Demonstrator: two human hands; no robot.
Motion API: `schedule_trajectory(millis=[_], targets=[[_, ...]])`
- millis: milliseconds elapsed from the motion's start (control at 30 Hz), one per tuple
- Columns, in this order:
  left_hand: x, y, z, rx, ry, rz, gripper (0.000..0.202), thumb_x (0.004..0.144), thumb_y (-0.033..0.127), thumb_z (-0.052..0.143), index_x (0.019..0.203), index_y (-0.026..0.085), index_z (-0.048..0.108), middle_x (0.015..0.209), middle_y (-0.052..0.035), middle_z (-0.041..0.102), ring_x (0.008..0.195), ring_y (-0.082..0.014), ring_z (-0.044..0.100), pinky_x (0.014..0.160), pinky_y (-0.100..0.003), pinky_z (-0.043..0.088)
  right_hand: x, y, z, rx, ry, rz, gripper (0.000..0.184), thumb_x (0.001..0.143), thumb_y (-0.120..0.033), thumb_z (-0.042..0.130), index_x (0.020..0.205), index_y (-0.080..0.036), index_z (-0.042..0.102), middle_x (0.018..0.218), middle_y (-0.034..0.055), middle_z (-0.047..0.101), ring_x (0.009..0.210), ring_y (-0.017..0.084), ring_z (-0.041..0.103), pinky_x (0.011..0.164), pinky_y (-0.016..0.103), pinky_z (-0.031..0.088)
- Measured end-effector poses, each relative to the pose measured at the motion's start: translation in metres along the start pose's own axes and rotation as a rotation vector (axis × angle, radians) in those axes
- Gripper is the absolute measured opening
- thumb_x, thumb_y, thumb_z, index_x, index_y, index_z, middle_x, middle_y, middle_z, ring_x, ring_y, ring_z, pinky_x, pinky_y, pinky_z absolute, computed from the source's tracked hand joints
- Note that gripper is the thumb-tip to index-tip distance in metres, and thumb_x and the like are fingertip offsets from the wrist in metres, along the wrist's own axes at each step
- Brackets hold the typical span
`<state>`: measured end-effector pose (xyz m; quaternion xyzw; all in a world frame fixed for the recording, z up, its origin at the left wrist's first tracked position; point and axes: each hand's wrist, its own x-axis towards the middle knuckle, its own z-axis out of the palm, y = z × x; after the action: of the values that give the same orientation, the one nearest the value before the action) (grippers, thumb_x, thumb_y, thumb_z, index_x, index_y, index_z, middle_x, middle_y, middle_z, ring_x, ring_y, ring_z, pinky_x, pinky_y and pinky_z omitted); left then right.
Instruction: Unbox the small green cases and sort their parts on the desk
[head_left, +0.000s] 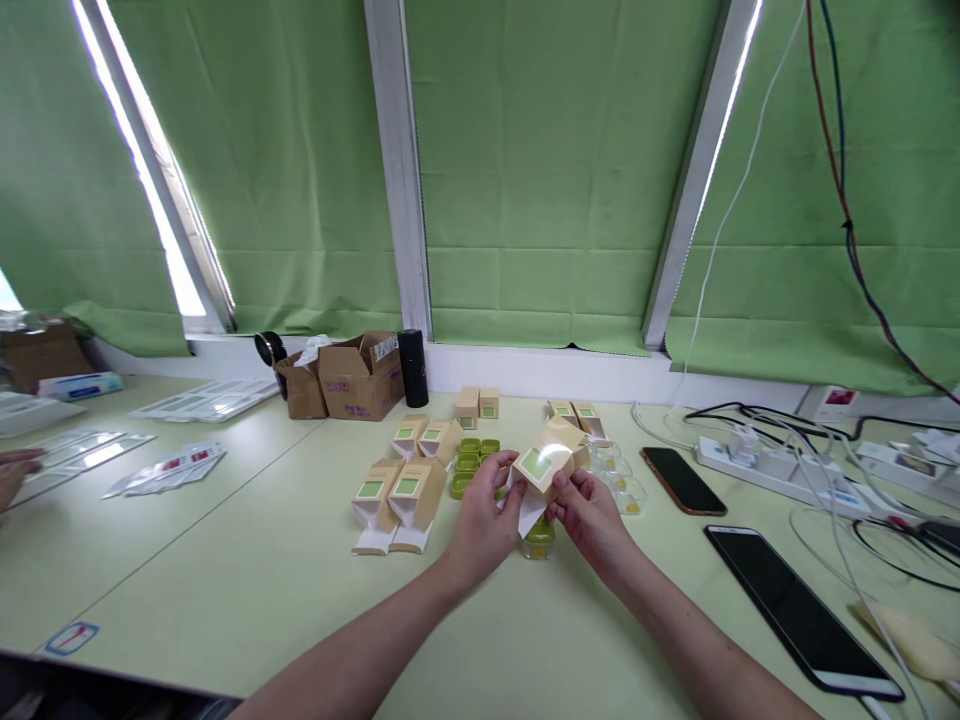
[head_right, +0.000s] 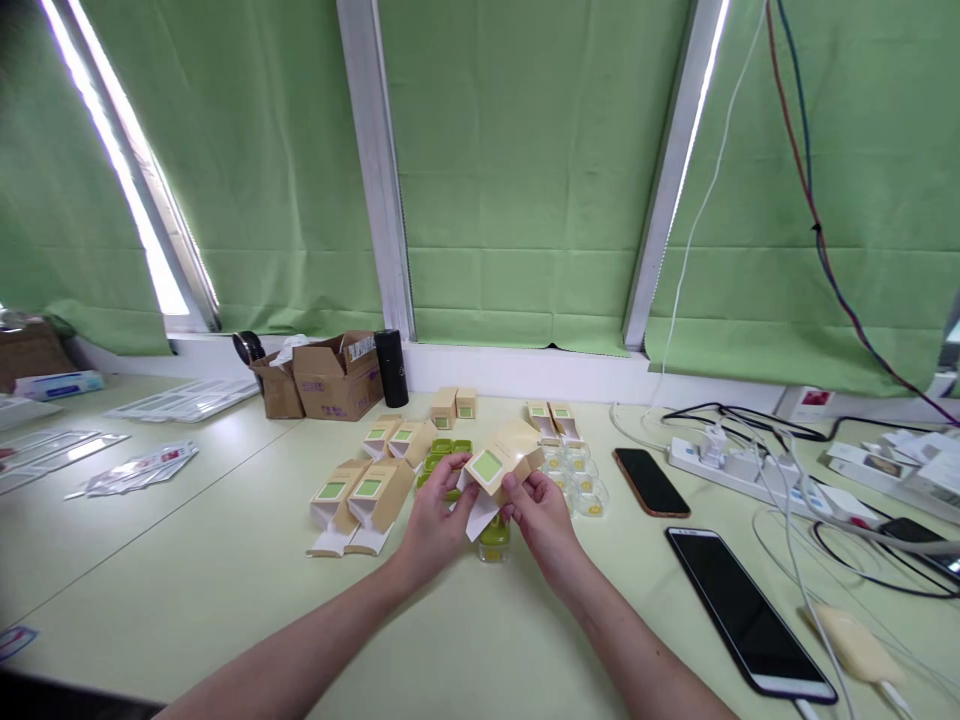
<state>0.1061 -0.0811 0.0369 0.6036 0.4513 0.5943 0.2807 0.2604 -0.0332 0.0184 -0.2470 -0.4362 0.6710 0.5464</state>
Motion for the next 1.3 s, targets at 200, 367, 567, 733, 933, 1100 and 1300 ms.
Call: schedule_trajectory(millis=[200,367,567,733,933,1100,1300], targets=[[0.002,0.000,0.000,-0.053,-0.019,-0.035,0.037,0.087,0.033,0.073,0.118,0.023,0.057,0.118,-0.0093,0.069,0.108,-0.0257,0.070,0.080,-0.034,0.060,0.000,-0.005,0.001,-0.038,-0.018,0.020,0.054,0.066,-0.062,0.090,0.095,-0.018,0.077,0.084,0.0069,0.076,0.061,0.016,0.060,0.054,0.029,0.047],[0.001,0.001,-0.001,-0.137,-0.061,-0.061,0.045,0.083,0.034,0.078,0.120,0.022,0.056,0.122,-0.0112,0.068,0.111,-0.0271,0.069,0.085,-0.036,0.059,0.000,-0.007,-0.001,-0.077,0.042,0.016,0.054,0.065,-0.065,0.090,0.088,-0.018,0.077,0.081,0.0068,0.076,0.061,0.017,0.063,0.054,0.030,0.048],[0.002,0.000,-0.002,-0.240,-0.116,-0.104,0.058,0.078,0.040,0.084,0.123,0.020,0.053,0.129,-0.0154,0.066,0.114,-0.0297,0.068,0.092,-0.040,0.057,-0.002,-0.013,0.001,-0.084,0.076,0.024,0.056,0.064,-0.067,0.089,0.086,-0.016,0.076,0.077,0.0066,0.076,0.055,0.015,0.060,0.046,0.026,0.043],[0.002,0.001,-0.001,-0.227,-0.112,-0.112,0.052,0.085,0.044,0.077,0.123,0.020,0.051,0.127,-0.0156,0.065,0.112,-0.0288,0.069,0.089,-0.039,0.057,-0.002,-0.010,0.001,-0.093,0.107,0.038,0.057,0.063,-0.066,0.090,0.084,-0.015,0.075,0.072,0.0063,0.074,0.052,0.014,0.059,0.043,0.025,0.042],[-0.001,0.010,0.003,-0.145,-0.085,-0.091,0.064,0.078,0.036,0.085,0.127,0.024,0.045,0.128,-0.0111,0.063,0.117,-0.0264,0.064,0.091,-0.036,0.055,-0.003,-0.006,0.004,-0.130,0.103,0.064,0.060,0.060,-0.067,0.091,0.082,-0.016,0.070,0.066,0.0039,0.071,0.048,0.015,0.059,0.041,0.027,0.044],[-0.001,0.003,0.002,-0.209,-0.151,-0.075,0.067,0.080,0.039,0.084,0.131,0.026,0.044,0.130,-0.0101,0.063,0.119,-0.0264,0.061,0.095,-0.037,0.052,-0.003,-0.008,0.003,-0.156,0.107,0.060,0.060,0.063,-0.069,0.088,0.081,-0.015,0.069,0.064,0.0028,0.069,0.048,0.014,0.057,0.041,0.025,0.043],[0.004,-0.005,0.000,-0.519,-0.170,-0.213,0.060,0.080,0.049,0.083,0.123,0.023,0.050,0.115,-0.0084,0.069,0.103,-0.0244,0.066,0.086,-0.034,0.050,-0.002,-0.008,-0.002,-0.198,0.134,0.037,0.060,0.064,-0.067,0.088,0.089,-0.015,0.072,0.071,0.0048,0.072,0.053,0.015,0.058,0.042,0.024,0.041]])
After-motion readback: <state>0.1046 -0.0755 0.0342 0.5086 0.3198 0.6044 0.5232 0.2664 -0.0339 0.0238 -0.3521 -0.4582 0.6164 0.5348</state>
